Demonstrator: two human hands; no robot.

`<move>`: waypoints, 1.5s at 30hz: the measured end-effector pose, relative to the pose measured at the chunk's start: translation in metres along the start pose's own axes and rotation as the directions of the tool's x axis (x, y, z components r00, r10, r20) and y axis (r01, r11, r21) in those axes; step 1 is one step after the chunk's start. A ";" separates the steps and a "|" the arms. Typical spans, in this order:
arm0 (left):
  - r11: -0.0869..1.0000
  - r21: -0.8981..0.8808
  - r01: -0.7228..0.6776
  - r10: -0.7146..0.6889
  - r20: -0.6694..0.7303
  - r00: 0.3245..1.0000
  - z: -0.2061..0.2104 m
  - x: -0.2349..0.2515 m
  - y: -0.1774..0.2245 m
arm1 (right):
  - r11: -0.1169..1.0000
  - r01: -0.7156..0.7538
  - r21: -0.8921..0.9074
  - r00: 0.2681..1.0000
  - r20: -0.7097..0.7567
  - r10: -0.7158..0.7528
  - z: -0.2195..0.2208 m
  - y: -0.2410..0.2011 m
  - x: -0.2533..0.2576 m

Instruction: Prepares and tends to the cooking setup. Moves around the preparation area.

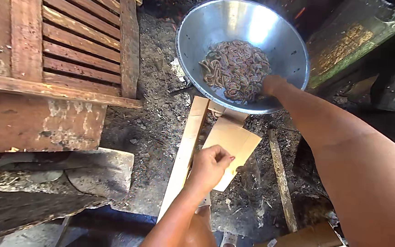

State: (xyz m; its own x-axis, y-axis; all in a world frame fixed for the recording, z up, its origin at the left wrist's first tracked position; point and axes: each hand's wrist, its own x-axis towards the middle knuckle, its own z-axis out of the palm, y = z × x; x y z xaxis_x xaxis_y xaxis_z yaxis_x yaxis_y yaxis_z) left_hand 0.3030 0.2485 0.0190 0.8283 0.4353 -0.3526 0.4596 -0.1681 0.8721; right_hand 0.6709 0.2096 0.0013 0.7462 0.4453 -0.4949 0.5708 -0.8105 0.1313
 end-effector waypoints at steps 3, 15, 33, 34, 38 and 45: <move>0.998 -0.029 0.047 -0.046 0.027 0.999 -0.002 -0.015 -0.021 | 0.999 0.016 -0.038 0.999 0.042 -0.014 0.000 -0.012 0.002; 0.996 -0.086 0.008 -0.012 -0.043 0.999 0.015 -0.034 -0.030 | 0.984 0.113 -0.136 0.993 0.041 -0.108 -0.020 0.001 -0.022; 0.996 -0.006 0.089 -0.089 -0.129 0.988 0.016 -0.024 -0.048 | 0.933 0.327 0.148 0.934 -0.198 -0.296 -0.055 0.043 -0.064; 0.997 0.001 0.074 -0.073 -0.139 0.988 0.017 -0.026 -0.045 | 0.900 0.377 0.219 0.912 -0.258 -0.320 -0.055 0.050 -0.079; 0.982 0.173 0.070 -0.092 0.125 0.988 0.022 -0.038 -0.024 | 0.756 0.518 0.400 0.831 -0.443 -0.336 -0.033 0.084 -0.150; 0.941 0.308 -0.141 0.115 0.101 0.988 0.045 -0.024 0.059 | 0.655 0.480 0.584 0.865 -0.438 -0.244 0.050 0.133 -0.283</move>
State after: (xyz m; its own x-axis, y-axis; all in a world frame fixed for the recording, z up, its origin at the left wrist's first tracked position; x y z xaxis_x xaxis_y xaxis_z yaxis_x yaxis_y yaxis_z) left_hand 0.3248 0.1886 0.0639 0.9040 0.3212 -0.2822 0.4140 -0.4922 0.7657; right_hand 0.5188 -0.0435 0.1156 0.6568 0.7494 -0.0836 0.5317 -0.5389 -0.6533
